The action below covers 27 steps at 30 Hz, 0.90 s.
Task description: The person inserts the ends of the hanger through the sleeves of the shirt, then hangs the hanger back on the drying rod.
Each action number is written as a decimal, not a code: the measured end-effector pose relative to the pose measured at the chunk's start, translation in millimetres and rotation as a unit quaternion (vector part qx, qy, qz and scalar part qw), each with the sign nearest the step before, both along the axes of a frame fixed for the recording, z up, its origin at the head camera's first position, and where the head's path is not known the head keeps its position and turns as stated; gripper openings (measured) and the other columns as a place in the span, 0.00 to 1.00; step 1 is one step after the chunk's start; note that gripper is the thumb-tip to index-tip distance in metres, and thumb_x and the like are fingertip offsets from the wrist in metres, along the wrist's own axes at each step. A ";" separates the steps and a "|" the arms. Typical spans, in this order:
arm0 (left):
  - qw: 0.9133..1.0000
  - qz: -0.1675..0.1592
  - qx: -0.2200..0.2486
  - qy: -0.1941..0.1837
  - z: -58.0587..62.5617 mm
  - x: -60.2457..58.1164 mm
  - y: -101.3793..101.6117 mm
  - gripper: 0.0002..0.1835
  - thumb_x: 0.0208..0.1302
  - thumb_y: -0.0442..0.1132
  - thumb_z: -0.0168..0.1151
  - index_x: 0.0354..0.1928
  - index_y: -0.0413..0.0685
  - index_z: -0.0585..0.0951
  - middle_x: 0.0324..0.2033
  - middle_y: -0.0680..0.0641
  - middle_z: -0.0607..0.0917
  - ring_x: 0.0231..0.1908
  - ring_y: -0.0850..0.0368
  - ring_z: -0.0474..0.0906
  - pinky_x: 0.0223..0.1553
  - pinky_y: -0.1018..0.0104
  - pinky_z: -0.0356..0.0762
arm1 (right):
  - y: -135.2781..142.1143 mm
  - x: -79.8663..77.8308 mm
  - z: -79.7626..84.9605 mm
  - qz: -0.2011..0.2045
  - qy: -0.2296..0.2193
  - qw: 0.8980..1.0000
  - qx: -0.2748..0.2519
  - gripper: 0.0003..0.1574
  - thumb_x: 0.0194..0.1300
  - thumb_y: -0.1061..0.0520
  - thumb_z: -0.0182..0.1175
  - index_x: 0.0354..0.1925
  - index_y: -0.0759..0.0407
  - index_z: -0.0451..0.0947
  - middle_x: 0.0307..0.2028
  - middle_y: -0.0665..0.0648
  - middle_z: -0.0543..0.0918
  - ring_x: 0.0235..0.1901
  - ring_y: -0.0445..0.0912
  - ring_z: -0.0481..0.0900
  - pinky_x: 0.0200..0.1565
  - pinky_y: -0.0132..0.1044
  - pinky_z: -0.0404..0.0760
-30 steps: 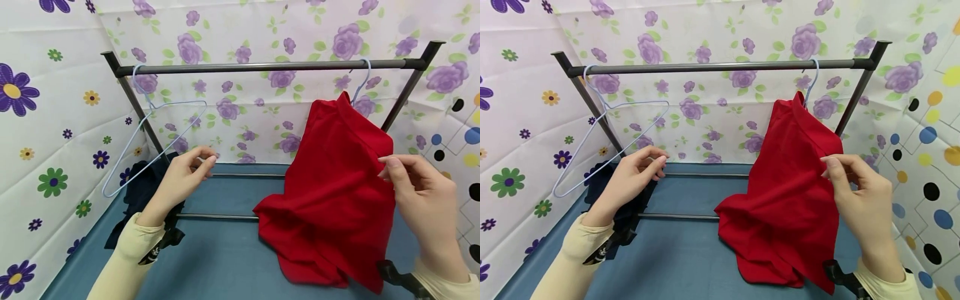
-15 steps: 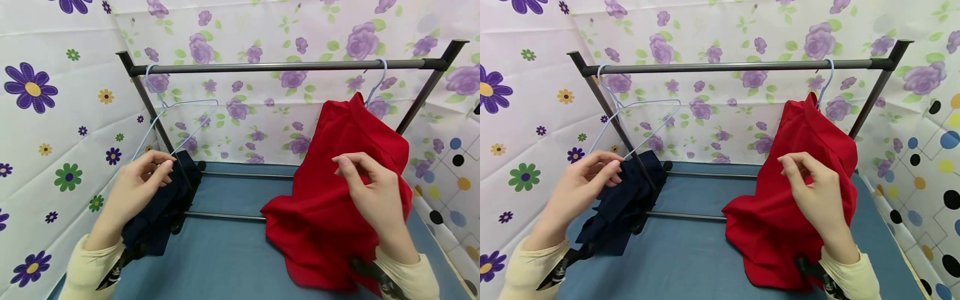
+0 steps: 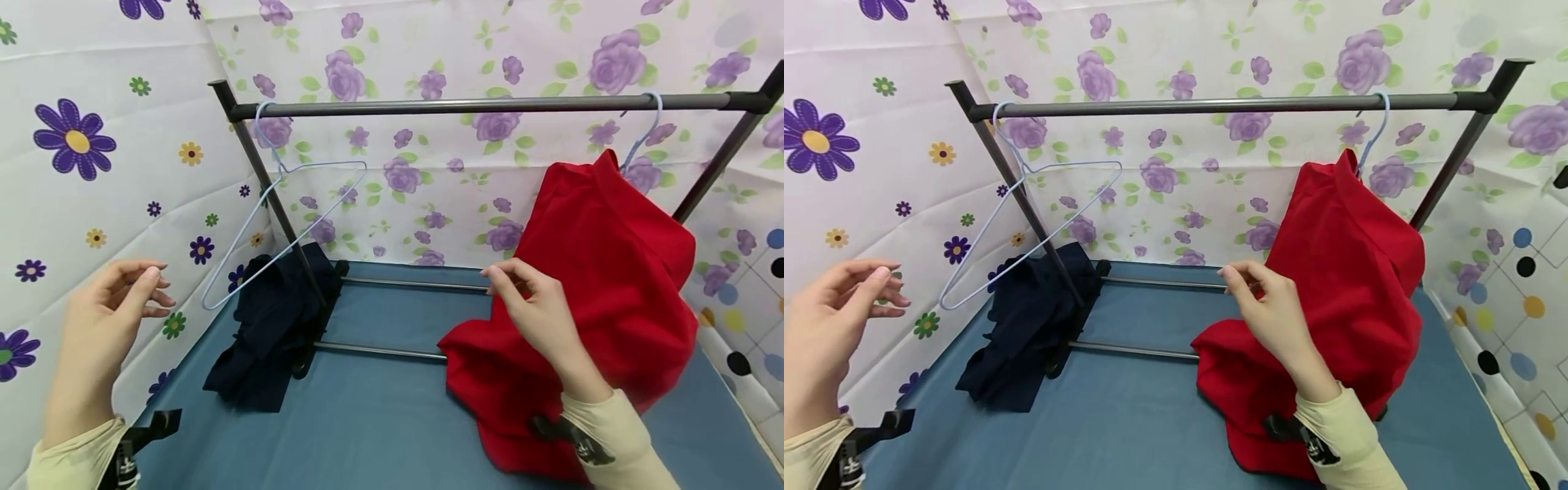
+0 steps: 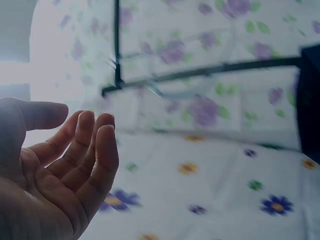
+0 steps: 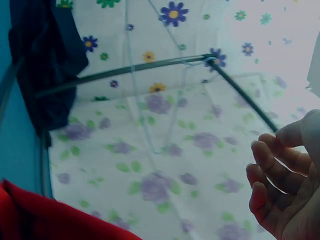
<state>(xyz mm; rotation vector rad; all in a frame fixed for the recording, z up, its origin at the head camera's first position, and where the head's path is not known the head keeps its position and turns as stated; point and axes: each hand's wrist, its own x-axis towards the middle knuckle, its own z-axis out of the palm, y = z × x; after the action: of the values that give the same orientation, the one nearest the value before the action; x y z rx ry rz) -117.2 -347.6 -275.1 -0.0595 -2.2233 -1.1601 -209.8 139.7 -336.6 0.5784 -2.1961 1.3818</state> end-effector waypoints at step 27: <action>0.933 -0.052 0.038 -0.353 -157.9 -134.1 -45.4 0.50 0.74 0.63 0.49 0.78 0.33 0.42 0.72 0.23 0.51 0.70 0.29 0.54 0.68 0.38 0.56 | -120.0 -81.4 -95.0 0.179 -0.226 0.957 -0.026 0.16 0.77 0.46 0.56 0.52 0.52 0.82 0.39 0.56 0.86 0.43 0.53 0.82 0.42 0.45 0.80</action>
<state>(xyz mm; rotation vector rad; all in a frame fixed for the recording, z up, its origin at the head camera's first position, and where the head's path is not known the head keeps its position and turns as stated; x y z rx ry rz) -251.3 -393.0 -433.0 0.3268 -2.8100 -1.4926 -291.1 19.8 -431.7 0.7272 -2.4800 1.9137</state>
